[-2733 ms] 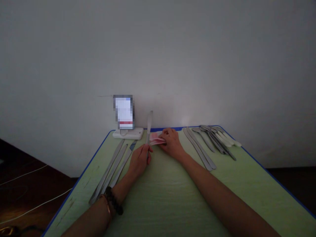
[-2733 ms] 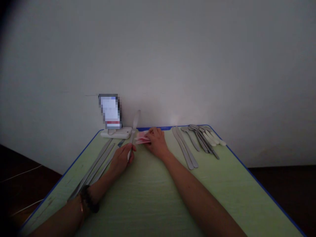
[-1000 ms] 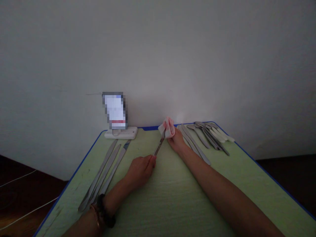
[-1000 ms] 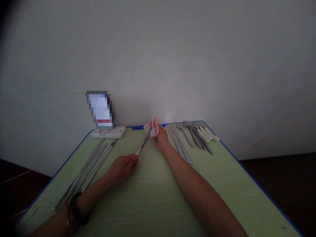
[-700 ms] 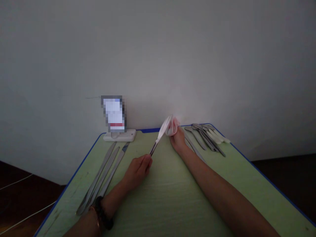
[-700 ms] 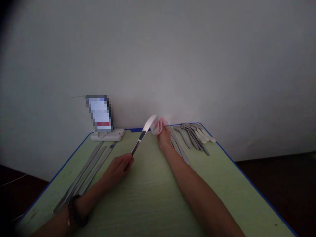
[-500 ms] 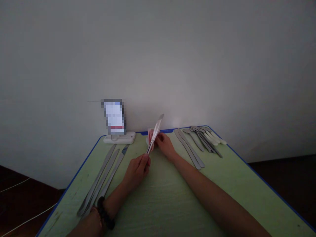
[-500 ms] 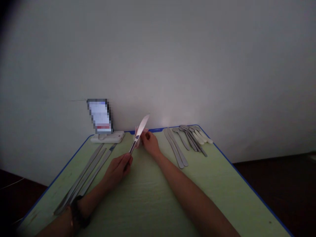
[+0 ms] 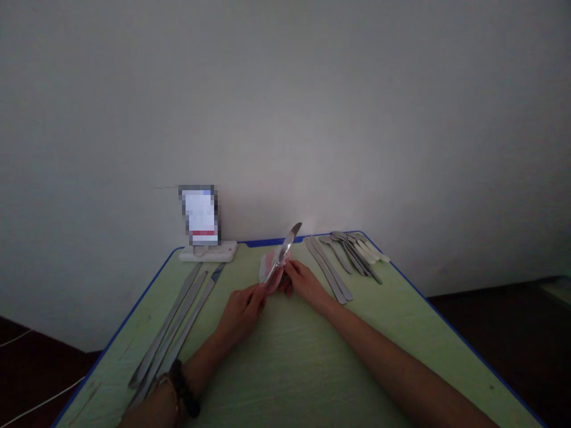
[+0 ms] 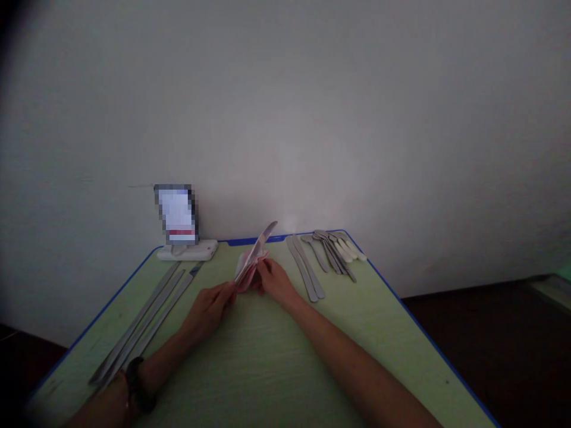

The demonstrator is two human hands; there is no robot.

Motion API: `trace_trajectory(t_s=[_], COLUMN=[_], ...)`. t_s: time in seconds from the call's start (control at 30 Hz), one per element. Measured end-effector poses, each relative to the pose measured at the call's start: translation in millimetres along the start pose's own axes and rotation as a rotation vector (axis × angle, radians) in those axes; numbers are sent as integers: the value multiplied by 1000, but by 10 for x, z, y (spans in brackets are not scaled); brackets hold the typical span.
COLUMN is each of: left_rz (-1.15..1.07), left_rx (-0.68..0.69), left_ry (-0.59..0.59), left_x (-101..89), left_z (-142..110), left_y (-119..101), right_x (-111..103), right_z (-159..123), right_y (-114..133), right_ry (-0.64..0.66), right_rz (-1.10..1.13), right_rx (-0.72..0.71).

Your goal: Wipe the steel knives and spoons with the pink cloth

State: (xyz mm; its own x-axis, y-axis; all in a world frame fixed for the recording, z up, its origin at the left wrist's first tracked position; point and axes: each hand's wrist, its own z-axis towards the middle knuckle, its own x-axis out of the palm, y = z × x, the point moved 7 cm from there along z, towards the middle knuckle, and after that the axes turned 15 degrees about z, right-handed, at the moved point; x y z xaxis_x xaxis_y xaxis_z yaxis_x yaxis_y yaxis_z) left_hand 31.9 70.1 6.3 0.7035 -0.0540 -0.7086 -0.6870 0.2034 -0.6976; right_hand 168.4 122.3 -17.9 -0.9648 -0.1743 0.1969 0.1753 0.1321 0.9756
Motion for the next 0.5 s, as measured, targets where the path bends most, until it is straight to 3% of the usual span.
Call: trace_trajectory(t_s=[0.1,0.2,0.37,0.5], left_rz=[-38,-36,21,81], left_rx=[-9,-31,-69,-50], left_ry=[-91,-175,-146,-95], left_x=[-21,-73,-84,-39], left_z=[-14,-5,7,3], left_y=[-52,-43,57,33], right_x=[163,237,221,148], right_z=[-10,-24,-77,-111], right_y=[-63,-108,-129,-74], right_ry=[158,228,287,221], right_rz=[60,-4,-180,-108], right_rx=[226,360,330,228])
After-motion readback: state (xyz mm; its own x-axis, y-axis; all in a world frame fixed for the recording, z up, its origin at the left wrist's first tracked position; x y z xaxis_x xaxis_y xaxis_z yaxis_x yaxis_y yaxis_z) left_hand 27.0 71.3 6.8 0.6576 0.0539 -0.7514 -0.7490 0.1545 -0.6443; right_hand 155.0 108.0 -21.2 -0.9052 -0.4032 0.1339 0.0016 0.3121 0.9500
